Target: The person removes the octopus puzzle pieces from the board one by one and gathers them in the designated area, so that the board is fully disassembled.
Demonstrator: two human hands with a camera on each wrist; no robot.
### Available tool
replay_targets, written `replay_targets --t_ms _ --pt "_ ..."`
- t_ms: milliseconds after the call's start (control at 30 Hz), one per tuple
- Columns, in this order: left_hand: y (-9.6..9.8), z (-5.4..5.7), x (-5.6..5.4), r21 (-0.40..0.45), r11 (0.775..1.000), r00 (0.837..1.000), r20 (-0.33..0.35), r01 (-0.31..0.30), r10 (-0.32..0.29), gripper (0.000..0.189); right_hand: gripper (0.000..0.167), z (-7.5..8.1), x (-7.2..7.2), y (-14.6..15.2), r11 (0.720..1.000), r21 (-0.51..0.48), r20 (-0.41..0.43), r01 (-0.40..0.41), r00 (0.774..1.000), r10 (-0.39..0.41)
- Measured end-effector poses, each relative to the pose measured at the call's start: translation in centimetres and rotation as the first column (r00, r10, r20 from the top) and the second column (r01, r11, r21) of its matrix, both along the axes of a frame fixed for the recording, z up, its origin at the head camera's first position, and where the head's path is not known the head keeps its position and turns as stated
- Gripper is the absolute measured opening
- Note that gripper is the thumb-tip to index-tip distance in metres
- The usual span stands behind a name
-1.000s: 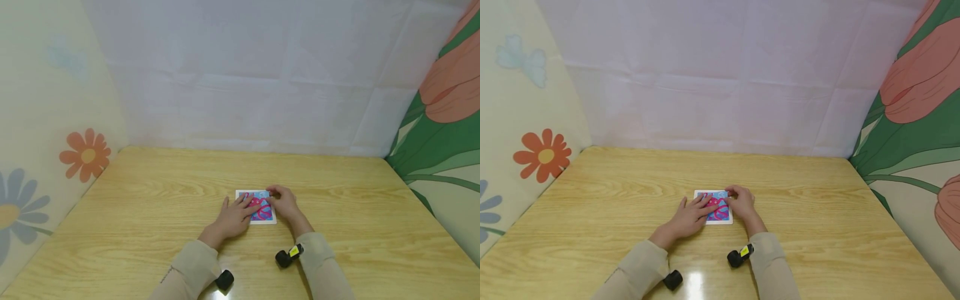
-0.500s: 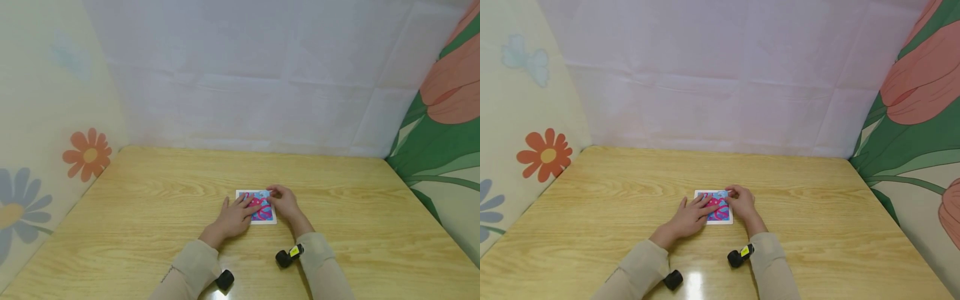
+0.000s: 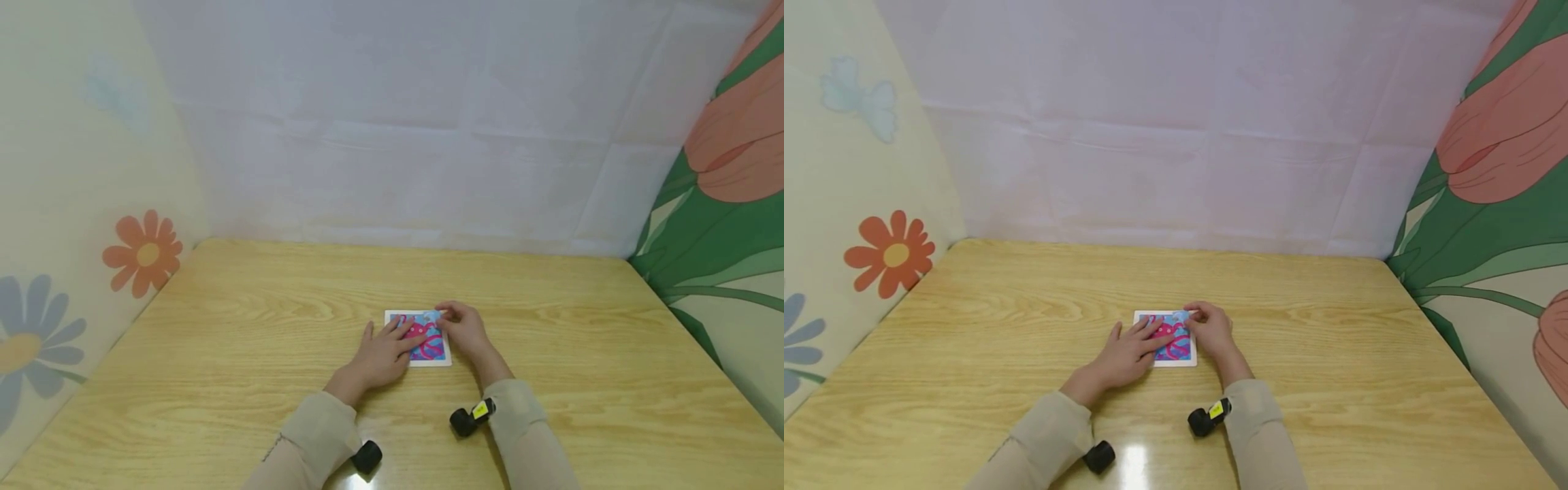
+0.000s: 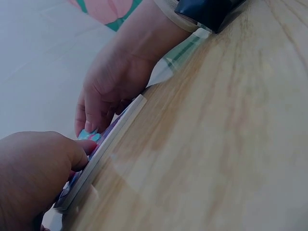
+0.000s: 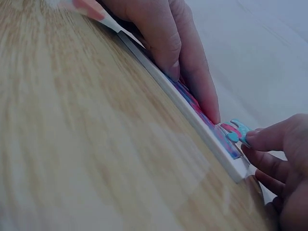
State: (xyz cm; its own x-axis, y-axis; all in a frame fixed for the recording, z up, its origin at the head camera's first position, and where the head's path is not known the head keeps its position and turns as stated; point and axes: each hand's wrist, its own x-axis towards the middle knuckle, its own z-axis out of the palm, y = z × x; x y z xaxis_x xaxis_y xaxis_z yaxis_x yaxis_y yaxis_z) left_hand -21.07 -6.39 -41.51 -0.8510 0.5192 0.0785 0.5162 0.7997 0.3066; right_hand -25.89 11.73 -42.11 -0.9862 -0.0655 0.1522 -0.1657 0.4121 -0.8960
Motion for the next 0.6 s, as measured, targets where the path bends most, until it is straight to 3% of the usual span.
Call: replay_targets --t_ms 233,600 --pt "0.09 0.06 0.02 -0.005 1.000 1.000 -0.006 0.002 -0.002 0.040 0.023 0.17 -0.09 0.36 0.986 -0.162 0.043 0.026 0.999 -0.020" --pt "0.23 0.02 -0.08 0.001 1.000 1.000 -0.015 0.011 -0.011 0.040 0.025 0.64 -0.48 0.79 0.960 -0.267 0.093 0.081 0.994 -0.058"
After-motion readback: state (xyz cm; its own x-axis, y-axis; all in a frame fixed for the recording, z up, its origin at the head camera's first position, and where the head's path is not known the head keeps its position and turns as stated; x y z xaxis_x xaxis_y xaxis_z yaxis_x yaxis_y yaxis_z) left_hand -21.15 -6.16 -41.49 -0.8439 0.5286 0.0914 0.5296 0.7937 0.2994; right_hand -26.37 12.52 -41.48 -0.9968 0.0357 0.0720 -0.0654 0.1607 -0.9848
